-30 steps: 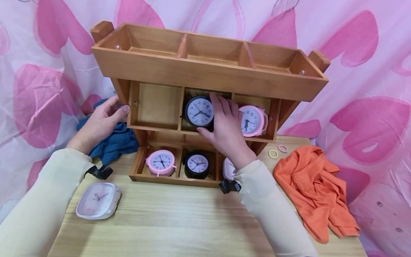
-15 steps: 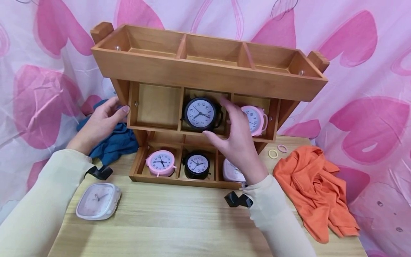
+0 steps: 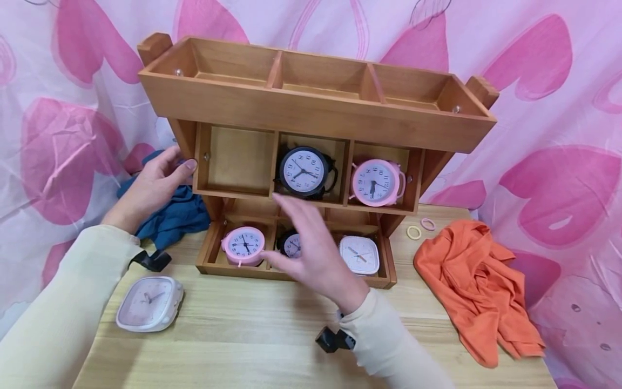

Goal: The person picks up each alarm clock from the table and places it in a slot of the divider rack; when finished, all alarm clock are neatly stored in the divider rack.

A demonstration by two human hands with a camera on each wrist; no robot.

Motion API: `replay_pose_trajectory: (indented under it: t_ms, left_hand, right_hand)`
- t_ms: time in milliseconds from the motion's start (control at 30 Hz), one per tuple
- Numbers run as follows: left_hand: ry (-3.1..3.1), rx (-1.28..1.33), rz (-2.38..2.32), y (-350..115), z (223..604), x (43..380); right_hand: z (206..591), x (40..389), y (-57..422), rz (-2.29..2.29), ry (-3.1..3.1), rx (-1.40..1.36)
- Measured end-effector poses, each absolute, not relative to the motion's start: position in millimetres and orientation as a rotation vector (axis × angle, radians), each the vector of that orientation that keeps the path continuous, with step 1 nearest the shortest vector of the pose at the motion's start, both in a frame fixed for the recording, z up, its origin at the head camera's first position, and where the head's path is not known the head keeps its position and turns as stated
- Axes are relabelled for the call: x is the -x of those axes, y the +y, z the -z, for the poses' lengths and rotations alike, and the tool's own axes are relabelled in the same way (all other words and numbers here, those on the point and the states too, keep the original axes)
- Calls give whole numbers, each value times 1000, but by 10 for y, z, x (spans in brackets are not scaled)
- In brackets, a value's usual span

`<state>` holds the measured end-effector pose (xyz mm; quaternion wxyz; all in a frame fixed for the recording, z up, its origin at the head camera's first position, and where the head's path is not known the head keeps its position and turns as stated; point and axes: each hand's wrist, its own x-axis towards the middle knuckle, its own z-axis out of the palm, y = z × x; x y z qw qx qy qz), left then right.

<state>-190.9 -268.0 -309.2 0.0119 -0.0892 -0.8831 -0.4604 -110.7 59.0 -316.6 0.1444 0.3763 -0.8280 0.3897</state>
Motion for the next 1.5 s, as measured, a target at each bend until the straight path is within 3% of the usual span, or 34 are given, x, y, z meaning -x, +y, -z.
replay_pose_trajectory:
  t_ms: [567,1233,1500]
  left_hand:
    - [-2773,257,1403,-2669,3110,1912]
    - [-2759,247,1415,-2681,3108,1906]
    - [-2769,241,1419,-2678,3100,1916]
  right_hand:
    - [3981,854,-81,-1097,-2708,-1240]
    - [4410,764,-922,-894,-2920,-1372]
    - [4536,679,-1169,-734,-2978,-1284]
